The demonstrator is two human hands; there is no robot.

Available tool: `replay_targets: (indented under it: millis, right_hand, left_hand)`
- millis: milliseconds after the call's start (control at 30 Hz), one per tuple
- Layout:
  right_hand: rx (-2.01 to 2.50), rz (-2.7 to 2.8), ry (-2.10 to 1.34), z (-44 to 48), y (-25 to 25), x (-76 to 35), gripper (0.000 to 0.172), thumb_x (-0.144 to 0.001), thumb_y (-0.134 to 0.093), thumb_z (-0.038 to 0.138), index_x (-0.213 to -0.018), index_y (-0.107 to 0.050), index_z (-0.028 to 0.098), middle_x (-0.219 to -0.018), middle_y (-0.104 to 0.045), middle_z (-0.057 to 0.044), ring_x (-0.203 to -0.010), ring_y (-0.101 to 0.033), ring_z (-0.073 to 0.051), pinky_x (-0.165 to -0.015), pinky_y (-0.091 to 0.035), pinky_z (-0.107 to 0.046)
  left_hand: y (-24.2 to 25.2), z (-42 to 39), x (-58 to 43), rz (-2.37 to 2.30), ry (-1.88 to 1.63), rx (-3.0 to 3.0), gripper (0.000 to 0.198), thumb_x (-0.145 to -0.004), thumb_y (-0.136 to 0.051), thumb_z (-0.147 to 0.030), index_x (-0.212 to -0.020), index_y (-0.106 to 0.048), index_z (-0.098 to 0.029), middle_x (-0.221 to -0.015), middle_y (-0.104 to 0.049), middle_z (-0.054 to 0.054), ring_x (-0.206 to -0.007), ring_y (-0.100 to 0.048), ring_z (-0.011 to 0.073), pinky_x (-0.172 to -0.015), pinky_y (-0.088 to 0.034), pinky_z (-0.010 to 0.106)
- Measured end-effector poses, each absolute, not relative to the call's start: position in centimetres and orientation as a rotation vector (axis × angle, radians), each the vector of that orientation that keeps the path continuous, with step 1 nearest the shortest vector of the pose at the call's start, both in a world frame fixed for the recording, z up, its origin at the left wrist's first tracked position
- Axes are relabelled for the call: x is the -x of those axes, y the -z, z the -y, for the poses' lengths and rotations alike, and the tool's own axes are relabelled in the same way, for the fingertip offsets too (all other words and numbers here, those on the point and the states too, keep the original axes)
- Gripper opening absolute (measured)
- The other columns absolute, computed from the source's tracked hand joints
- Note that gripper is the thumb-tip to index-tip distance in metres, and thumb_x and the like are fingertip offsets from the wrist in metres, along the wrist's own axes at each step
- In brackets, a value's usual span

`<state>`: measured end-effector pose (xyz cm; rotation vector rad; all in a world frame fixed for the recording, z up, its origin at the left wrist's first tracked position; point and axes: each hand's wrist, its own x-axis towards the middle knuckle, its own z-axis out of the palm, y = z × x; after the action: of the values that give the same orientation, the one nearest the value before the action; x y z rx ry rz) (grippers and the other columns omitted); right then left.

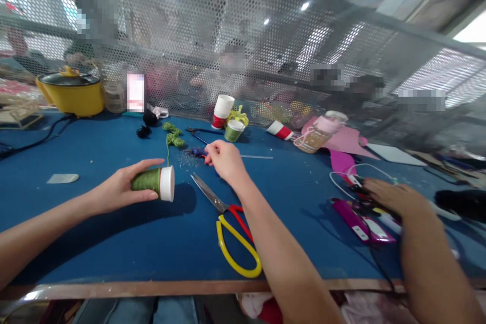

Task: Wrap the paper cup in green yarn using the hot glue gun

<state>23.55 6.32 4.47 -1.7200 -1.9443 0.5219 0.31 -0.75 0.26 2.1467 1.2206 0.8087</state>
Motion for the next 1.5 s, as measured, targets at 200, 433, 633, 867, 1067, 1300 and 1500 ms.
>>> replay_targets:
  millis: [200, 433, 633, 867, 1067, 1300, 1500]
  right_hand:
    - [2.044, 2.071, -0.363, -10.1, -2.2, -25.4, 0.017, -0.067, -0.062, 0.028, -0.056, -0.059, 0.015, -0.069, -0.066, -0.011, -0.074, -0.061, -0.023, -0.059, -0.039, -0.025]
    - [2.017, 1.893, -0.56, -10.6, -0.1, -25.1, 0.008, -0.062, -0.06, 0.013, -0.07, -0.059, 0.013, -0.061, -0.061, -0.006, -0.064, -0.059, -0.018, -0.055, -0.04, -0.024]
    - [1.721, 1.742, -0.967, -8.9, -1.3, -25.3, 0.006, -0.068, -0.051, 0.01, -0.072, -0.054, 0.013, -0.05, -0.049, 0.003, -0.046, -0.049, -0.008, -0.046, -0.041, -0.019]
    - [1.395, 1.569, -1.302, -7.0, -2.8, -24.9, 0.019, -0.07, -0.061, 0.032, -0.072, -0.054, 0.015, -0.061, -0.054, 0.001, -0.051, -0.051, -0.007, -0.045, -0.042, -0.018]
    - [1.233, 1.712, -1.426, -4.9, -3.8, -24.1, 0.021, -0.066, -0.066, 0.03, -0.077, -0.06, 0.012, -0.066, -0.062, -0.003, -0.053, -0.055, -0.009, -0.05, -0.044, -0.021]
    - [1.327, 1.971, -1.098, -2.0, -5.7, -23.1, 0.02, -0.07, -0.06, 0.033, -0.06, -0.055, 0.016, -0.043, -0.05, 0.003, -0.04, -0.044, -0.008, -0.044, -0.039, -0.022]
    - [1.421, 2.032, -0.898, -0.8, -6.3, -22.5, 0.023, -0.067, -0.062, 0.033, -0.052, -0.051, 0.02, -0.039, -0.048, 0.004, -0.037, -0.042, -0.01, -0.041, -0.035, -0.024]
  left_hand:
    - [-0.4, 1.0, -0.5, -1.162, -0.862, -2.237, 0.05, -0.074, -0.058, -0.043, -0.116, -0.043, -0.022, -0.113, -0.054, 0.008, -0.1, -0.053, 0.0227, -0.084, -0.043, 0.035]
    - [-0.6, 1.3, -0.8, -1.207, -0.915, -2.208, 0.048, -0.071, -0.061, -0.043, -0.109, -0.044, -0.019, -0.104, -0.055, 0.008, -0.092, -0.054, 0.0221, -0.076, -0.044, 0.034]
    - [-0.5, 1.1, -0.7, -1.281, -0.903, -2.149, 0.047, -0.069, -0.063, -0.042, -0.106, -0.044, -0.018, -0.099, -0.057, 0.007, -0.086, -0.055, 0.0213, -0.071, -0.044, 0.033]
    - [-0.1, 0.6, -0.1, -1.312, -0.864, -2.277, 0.047, -0.068, -0.063, -0.044, -0.104, -0.046, -0.018, -0.099, -0.055, 0.008, -0.087, -0.054, 0.0222, -0.072, -0.044, 0.033]
    - [-0.1, 0.2, 0.6, -1.324, -0.856, -2.334, 0.048, -0.069, -0.062, -0.046, -0.104, -0.047, -0.017, -0.098, -0.055, 0.007, -0.089, -0.054, 0.0224, -0.074, -0.043, 0.033]
    - [-0.3, -0.4, 1.4, -1.358, -0.832, -2.323, 0.048, -0.069, -0.061, -0.048, -0.104, -0.047, -0.018, -0.098, -0.055, 0.007, -0.087, -0.054, 0.0221, -0.072, -0.044, 0.033]
    - [-0.4, -0.4, 1.6, -1.332, -0.862, -2.334, 0.046, -0.07, -0.061, -0.047, -0.103, -0.047, -0.018, -0.098, -0.056, 0.007, -0.087, -0.055, 0.0211, -0.071, -0.044, 0.031]
